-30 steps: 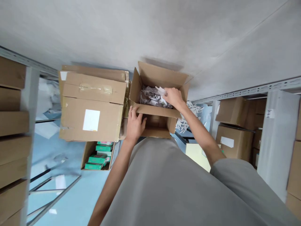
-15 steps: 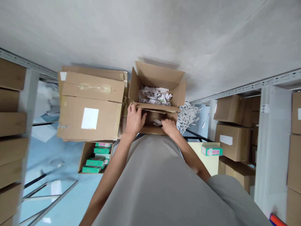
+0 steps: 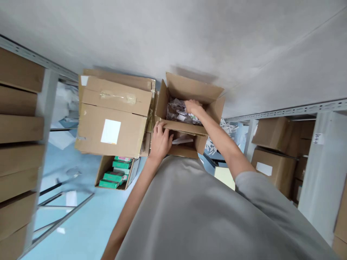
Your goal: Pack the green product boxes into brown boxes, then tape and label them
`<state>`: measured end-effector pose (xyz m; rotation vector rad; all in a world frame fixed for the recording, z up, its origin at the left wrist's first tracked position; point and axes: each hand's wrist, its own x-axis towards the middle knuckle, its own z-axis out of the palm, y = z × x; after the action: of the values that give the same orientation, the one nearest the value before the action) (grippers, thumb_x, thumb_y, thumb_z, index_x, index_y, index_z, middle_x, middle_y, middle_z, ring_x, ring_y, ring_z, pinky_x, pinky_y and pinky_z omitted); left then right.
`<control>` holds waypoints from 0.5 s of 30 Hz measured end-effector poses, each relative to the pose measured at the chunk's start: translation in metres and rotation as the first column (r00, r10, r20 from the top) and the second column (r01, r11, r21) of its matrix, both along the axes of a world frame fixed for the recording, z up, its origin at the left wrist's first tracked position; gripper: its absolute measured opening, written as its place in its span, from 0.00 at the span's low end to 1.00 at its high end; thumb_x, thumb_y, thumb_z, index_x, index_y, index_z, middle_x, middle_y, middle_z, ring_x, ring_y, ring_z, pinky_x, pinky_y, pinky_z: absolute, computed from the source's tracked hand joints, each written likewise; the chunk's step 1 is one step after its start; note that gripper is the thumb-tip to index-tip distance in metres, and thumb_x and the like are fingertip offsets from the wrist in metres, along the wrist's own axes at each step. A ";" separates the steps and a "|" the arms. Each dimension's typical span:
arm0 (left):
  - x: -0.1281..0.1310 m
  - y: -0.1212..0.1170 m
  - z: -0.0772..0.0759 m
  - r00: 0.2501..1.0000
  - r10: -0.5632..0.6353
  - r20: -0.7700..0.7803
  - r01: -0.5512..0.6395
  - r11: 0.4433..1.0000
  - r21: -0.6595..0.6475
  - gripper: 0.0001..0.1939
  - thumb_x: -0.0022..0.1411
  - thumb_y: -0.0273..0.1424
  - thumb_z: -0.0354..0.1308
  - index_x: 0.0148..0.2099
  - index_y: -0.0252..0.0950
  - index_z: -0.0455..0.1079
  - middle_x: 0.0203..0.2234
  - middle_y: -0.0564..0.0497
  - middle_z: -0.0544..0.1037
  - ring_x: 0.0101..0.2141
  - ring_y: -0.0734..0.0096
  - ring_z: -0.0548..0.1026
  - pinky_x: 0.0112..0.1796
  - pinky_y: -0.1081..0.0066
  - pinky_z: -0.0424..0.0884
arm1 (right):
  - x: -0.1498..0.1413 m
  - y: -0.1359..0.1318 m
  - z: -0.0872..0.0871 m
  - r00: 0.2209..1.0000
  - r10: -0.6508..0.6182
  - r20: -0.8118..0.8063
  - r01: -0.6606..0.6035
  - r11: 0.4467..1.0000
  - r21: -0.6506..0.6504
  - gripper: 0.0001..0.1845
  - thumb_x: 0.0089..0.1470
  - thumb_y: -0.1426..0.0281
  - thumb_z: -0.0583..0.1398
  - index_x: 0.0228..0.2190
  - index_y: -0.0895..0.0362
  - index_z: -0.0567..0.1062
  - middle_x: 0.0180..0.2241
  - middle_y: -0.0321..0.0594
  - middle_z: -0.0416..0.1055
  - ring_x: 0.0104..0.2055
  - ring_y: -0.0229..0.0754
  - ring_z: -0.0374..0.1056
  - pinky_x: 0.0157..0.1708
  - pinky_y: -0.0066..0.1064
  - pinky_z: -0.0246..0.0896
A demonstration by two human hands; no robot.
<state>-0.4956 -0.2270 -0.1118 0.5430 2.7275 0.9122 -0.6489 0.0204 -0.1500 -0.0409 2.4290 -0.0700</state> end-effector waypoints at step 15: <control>-0.003 -0.003 0.000 0.999 -0.052 -0.001 0.052 0.998 -0.035 0.13 0.75 0.29 0.57 0.58 0.35 0.72 0.70 0.29 0.68 0.69 0.34 0.68 0.69 0.36 0.68 | 0.000 0.011 -0.011 0.998 0.058 -0.038 -0.058 0.998 -0.010 0.29 0.71 0.77 0.60 0.70 0.61 0.75 0.65 0.62 0.78 0.66 0.60 0.76 0.65 0.47 0.70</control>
<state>-0.4991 -0.2299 -0.1113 0.6057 2.7118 0.8497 -0.6487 0.0310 -0.1611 -0.1186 2.4631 -0.0569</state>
